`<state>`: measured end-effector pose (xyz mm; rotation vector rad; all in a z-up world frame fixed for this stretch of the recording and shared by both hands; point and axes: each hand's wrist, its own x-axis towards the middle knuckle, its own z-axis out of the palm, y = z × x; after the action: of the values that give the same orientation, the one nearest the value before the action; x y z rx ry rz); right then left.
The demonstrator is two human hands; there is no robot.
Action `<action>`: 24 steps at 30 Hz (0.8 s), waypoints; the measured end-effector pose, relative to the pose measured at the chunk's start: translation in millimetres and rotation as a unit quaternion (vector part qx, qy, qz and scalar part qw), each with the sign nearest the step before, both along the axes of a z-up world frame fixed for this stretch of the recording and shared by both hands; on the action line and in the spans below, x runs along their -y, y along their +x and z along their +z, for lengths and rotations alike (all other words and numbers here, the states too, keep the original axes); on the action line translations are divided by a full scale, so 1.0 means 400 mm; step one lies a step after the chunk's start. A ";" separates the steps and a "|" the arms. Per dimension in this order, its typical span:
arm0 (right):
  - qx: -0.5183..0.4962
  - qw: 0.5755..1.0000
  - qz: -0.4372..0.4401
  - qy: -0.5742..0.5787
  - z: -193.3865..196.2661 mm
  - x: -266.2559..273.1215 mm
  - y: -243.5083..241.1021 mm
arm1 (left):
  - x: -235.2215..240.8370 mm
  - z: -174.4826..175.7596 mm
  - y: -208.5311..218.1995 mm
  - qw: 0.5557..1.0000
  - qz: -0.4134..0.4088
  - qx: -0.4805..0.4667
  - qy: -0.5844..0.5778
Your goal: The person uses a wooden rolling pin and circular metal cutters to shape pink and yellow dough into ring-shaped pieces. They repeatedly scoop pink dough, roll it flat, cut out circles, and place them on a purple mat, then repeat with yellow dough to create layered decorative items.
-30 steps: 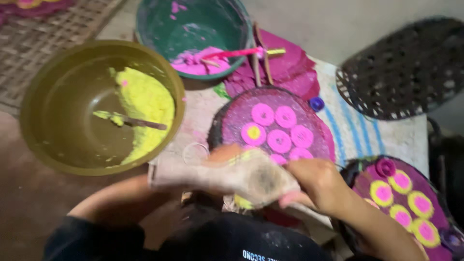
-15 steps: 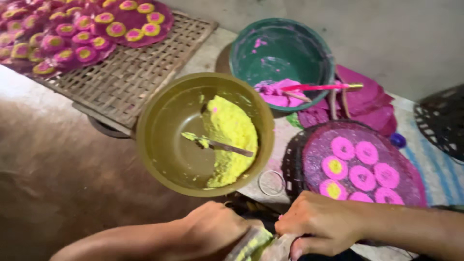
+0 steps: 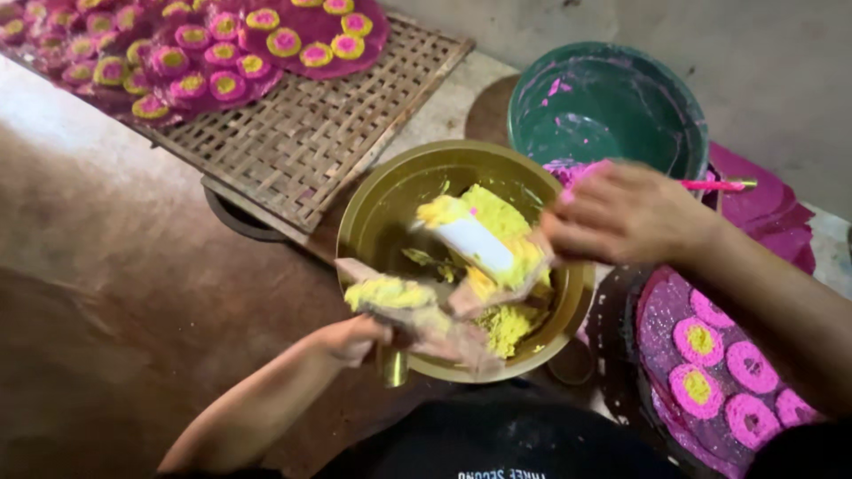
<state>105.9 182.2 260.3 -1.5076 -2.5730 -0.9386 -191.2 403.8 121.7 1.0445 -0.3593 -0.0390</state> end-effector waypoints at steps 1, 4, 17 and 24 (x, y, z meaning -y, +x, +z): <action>-0.026 0.999 -0.008 0.033 -0.020 -0.036 0.008 | 0.013 -0.023 0.014 0.998 -0.018 -0.020 -0.060; -0.135 0.959 -0.185 0.170 -0.156 -0.109 -0.026 | 0.015 -0.087 0.041 0.980 0.178 -0.072 -0.043; -0.174 0.808 -0.458 -0.328 -0.620 -0.177 -0.054 | 0.014 -0.306 0.056 0.674 0.608 0.077 0.412; -0.133 0.840 -0.492 -0.183 -0.472 -0.173 -0.014 | 0.028 -0.355 0.026 0.718 0.636 -0.011 0.283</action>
<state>100.2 251.2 71.6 -2.9025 -1.7327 -0.1398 -180.6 392.5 -20.5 1.7171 0.5064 1.1551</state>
